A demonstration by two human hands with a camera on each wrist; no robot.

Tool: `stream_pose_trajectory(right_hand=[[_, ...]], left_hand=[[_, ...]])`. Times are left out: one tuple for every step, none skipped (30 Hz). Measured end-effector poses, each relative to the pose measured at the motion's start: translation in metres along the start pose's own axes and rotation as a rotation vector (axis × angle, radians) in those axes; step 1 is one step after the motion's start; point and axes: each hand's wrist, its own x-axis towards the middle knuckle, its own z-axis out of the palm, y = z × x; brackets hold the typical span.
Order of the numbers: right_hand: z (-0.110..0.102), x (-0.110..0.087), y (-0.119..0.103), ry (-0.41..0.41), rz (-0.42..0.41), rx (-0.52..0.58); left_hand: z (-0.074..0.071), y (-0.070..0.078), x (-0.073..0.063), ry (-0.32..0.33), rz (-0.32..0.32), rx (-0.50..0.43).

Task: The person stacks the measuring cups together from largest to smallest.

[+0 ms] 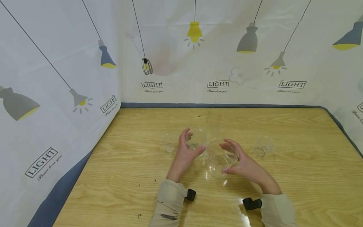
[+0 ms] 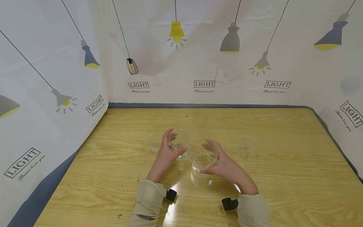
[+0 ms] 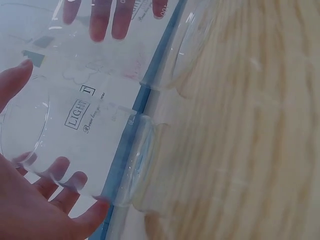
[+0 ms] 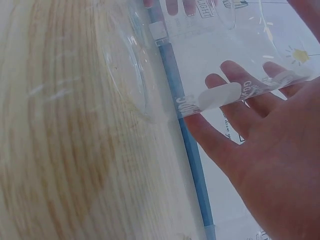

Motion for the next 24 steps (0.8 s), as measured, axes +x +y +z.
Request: stream_pose_trajectory(right_hand=[[-0.0003,0.0000,-0.0001,-0.005,-0.003,0.002],[-0.0005,0.0000,-0.0002,-0.010,-0.007,0.002],[-0.0007,0.0000,-0.0003,-0.017,-0.011,0.005],[-0.0009,0.0000,-0.0003,-0.022,-0.014,0.004],[-0.0011,0.0000,-0.0002,-0.028,-0.018,0.004],[-0.0013,0.0000,-0.0002,-0.030,-0.018,0.003],[-0.0014,0.0000,-0.0003,-0.031,-0.020,-0.001],[-0.0016,-0.0001,-0.0005,-0.032,-0.020,-0.004],[-0.0017,-0.0003,-0.0008,-0.033,-0.020,-0.007],[-0.0017,-0.0005,-0.0013,-0.031,-0.019,-0.012],[-0.0017,-0.0006,-0.0019,-0.031,-0.019,-0.012],[-0.0016,-0.0007,-0.0020,-0.031,-0.019,-0.014],[-0.0016,-0.0008,-0.0024,-0.031,-0.018,-0.015],[-0.0017,-0.0008,-0.0023,-0.032,-0.016,-0.015],[-0.0018,-0.0007,-0.0021,-0.032,-0.016,-0.015],[-0.0019,-0.0006,-0.0019,-0.032,-0.016,-0.012],[-0.0020,-0.0005,-0.0016,-0.033,-0.016,-0.010],[-0.0022,-0.0003,-0.0010,-0.033,-0.015,-0.008],[-0.0022,-0.0002,-0.0010,-0.034,-0.013,-0.006],[-0.0023,-0.0002,-0.0008,-0.034,-0.013,-0.004],[-0.0022,-0.0002,-0.0008,-0.034,-0.013,-0.002],[-0.0022,-0.0001,-0.0008,-0.033,-0.012,-0.002],[-0.0022,-0.0001,-0.0006,-0.033,-0.011,-0.002],[-0.0022,-0.0001,-0.0004,-0.033,-0.010,-0.002]], left_hand=[[-0.0007,-0.0001,-0.0001,-0.004,-0.003,0.004],[-0.0012,0.0001,-0.0002,-0.006,-0.008,0.007],[-0.0018,0.0001,-0.0002,-0.009,-0.011,0.010],[-0.0023,0.0000,-0.0002,-0.012,-0.013,0.013],[-0.0027,0.0000,-0.0001,-0.014,-0.015,0.014],[-0.0032,0.0001,-0.0001,-0.019,-0.017,0.013],[-0.0034,0.0001,0.0001,-0.022,-0.020,0.014],[-0.0036,0.0002,0.0002,-0.024,-0.020,0.015],[-0.0039,0.0002,0.0004,-0.026,-0.021,0.016],[-0.0041,0.0003,0.0006,-0.027,-0.022,0.016],[-0.0043,0.0004,0.0008,-0.029,-0.023,0.017],[-0.0045,0.0005,0.0007,-0.031,-0.022,0.017],[-0.0045,0.0005,0.0008,-0.032,-0.020,0.016],[-0.0045,0.0003,0.0010,-0.034,-0.020,0.016],[-0.0044,0.0003,0.0009,-0.035,-0.018,0.014],[-0.0045,0.0003,0.0009,-0.036,-0.016,0.014],[-0.0045,0.0001,0.0009,-0.037,-0.013,0.012],[-0.0045,0.0000,0.0009,-0.039,-0.011,0.012],[-0.0046,-0.0002,0.0010,-0.039,-0.011,0.014],[-0.0047,-0.0004,0.0010,-0.040,-0.010,0.016],[-0.0048,-0.0003,0.0009,-0.041,-0.008,0.017],[-0.0051,-0.0004,0.0010,-0.041,-0.009,0.019],[-0.0052,-0.0005,0.0010,-0.042,-0.009,0.020],[-0.0054,-0.0005,0.0010,-0.044,-0.009,0.022]])
